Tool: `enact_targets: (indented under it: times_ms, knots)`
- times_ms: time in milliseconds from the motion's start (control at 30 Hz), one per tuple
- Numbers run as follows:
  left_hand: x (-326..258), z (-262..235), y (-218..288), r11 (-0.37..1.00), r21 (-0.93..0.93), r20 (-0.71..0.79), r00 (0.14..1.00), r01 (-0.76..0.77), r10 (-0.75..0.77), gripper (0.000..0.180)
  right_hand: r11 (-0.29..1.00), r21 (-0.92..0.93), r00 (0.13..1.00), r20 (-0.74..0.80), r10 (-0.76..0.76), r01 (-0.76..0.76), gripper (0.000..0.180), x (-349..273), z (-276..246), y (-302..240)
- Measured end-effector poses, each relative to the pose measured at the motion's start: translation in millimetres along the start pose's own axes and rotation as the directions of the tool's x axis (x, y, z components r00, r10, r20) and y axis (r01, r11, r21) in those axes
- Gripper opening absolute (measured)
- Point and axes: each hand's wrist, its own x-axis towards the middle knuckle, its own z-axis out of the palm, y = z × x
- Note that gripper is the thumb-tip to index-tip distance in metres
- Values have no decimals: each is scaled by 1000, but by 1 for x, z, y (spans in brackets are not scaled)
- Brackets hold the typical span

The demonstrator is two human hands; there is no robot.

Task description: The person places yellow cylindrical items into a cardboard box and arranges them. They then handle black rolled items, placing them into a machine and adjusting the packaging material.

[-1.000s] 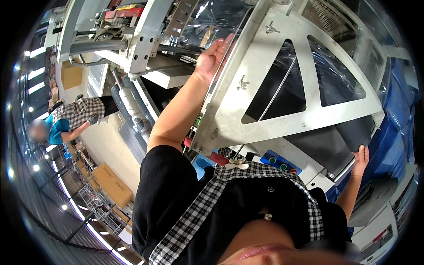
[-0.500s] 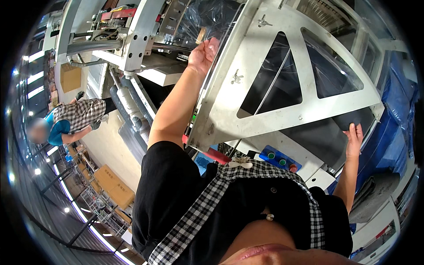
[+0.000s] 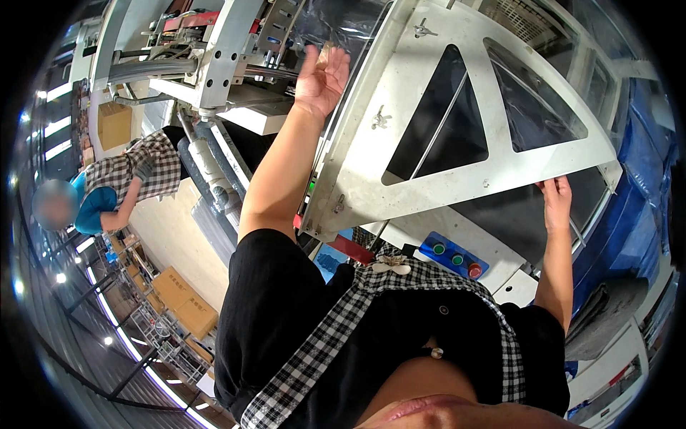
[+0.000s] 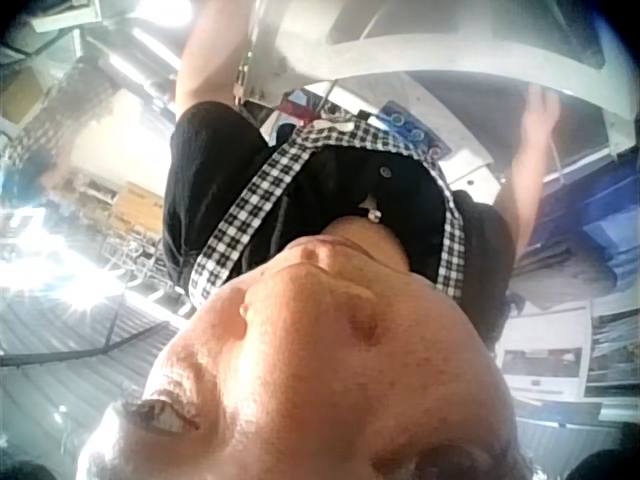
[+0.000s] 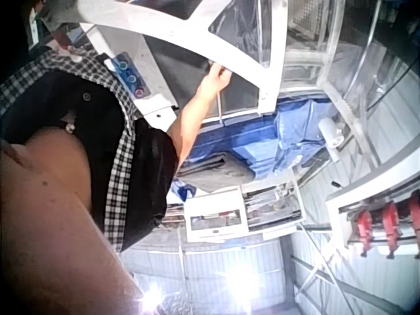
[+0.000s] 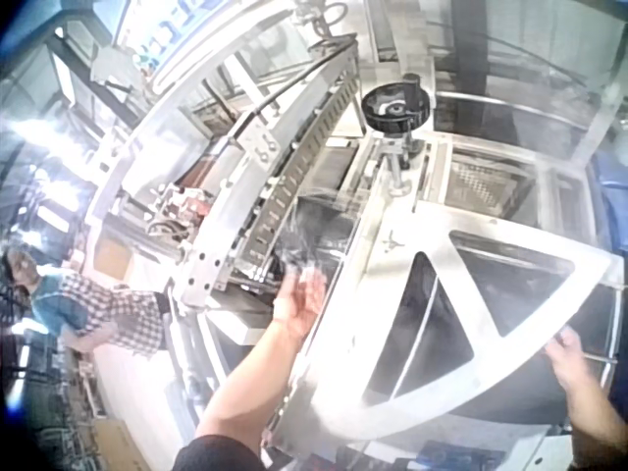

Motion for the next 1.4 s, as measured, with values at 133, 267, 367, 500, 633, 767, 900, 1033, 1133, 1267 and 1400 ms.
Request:
enact_targets:
  times_ms: [133,267,367,500,633,767,900,1033,1133,1267,1400]
  knots:
    - [58,-71,18,983,156,69,992,98,-109,20,996,70,978,196,-76,63,33,9,8,13]
    - [64,-78,34,999,-23,-121,992,-31,28,27,892,451,967,205,-151,44,42,-9,47,-40]
    - [34,-17,8,996,75,-96,994,-39,46,43,638,766,984,163,-76,-78,45,-8,41,-57]
    - [52,-44,6,973,229,310,944,37,-109,38,682,731,994,-95,58,30,30,18,29,-35]
    - [58,-59,5,936,352,26,1000,-14,5,29,830,557,993,-109,40,28,18,0,51,-19]
    - [21,-31,7,967,253,106,992,35,-64,36,867,491,989,150,16,-89,32,-21,37,-4]
    - [7,2,-10,920,390,109,990,39,-89,42,742,667,989,-144,37,69,43,3,24,-59]
    - [63,-63,17,912,245,665,626,330,-406,50,833,553,991,-97,94,-25,28,6,40,-9]
    - [5,-5,1,921,373,187,963,113,-194,52,834,547,996,79,36,-73,35,-23,44,0]
    - [47,-51,-1,915,380,322,909,131,-264,62,763,647,997,-63,41,9,61,-5,37,-59]
    - [23,-21,-1,936,272,365,876,224,-315,44,836,547,976,-206,77,50,24,9,45,-36]
